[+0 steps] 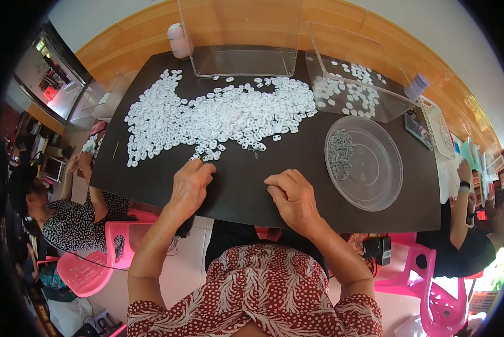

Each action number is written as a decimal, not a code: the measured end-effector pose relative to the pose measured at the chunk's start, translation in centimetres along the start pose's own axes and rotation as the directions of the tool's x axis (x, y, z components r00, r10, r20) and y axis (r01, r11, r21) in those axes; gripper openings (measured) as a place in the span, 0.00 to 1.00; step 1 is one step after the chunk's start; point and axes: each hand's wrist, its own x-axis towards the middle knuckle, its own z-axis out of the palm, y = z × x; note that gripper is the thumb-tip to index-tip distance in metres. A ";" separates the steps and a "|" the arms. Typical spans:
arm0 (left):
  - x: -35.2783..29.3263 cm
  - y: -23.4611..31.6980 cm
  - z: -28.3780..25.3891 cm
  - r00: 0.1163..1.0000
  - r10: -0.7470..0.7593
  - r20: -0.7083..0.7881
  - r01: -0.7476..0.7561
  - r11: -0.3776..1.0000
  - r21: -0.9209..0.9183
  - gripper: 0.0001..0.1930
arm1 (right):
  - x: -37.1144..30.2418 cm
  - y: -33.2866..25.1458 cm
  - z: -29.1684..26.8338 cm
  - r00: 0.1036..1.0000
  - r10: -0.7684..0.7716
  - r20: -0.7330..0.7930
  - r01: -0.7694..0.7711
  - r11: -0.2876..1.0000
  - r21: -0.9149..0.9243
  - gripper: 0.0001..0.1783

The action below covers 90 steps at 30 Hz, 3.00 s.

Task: Manual assembly of small white plastic components by inserting pins into a base.

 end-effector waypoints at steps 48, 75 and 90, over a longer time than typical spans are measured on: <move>-2.3 9.5 2.3 0.833 -0.506 0.222 0.370 0.213 -0.904 0.02 | -0.3 -1.9 2.0 0.970 0.204 0.129 -0.231 0.942 0.244 0.09; -2.3 9.7 4.3 0.808 -0.588 0.023 0.212 0.254 -0.944 0.04 | 0.9 -0.7 4.1 0.994 -0.112 0.020 0.111 0.994 0.020 0.01; -1.2 8.1 5.5 0.797 -0.572 0.194 0.182 -0.079 -0.980 0.06 | 4.0 2.3 2.1 0.964 -0.267 -0.013 0.256 0.934 -0.248 0.03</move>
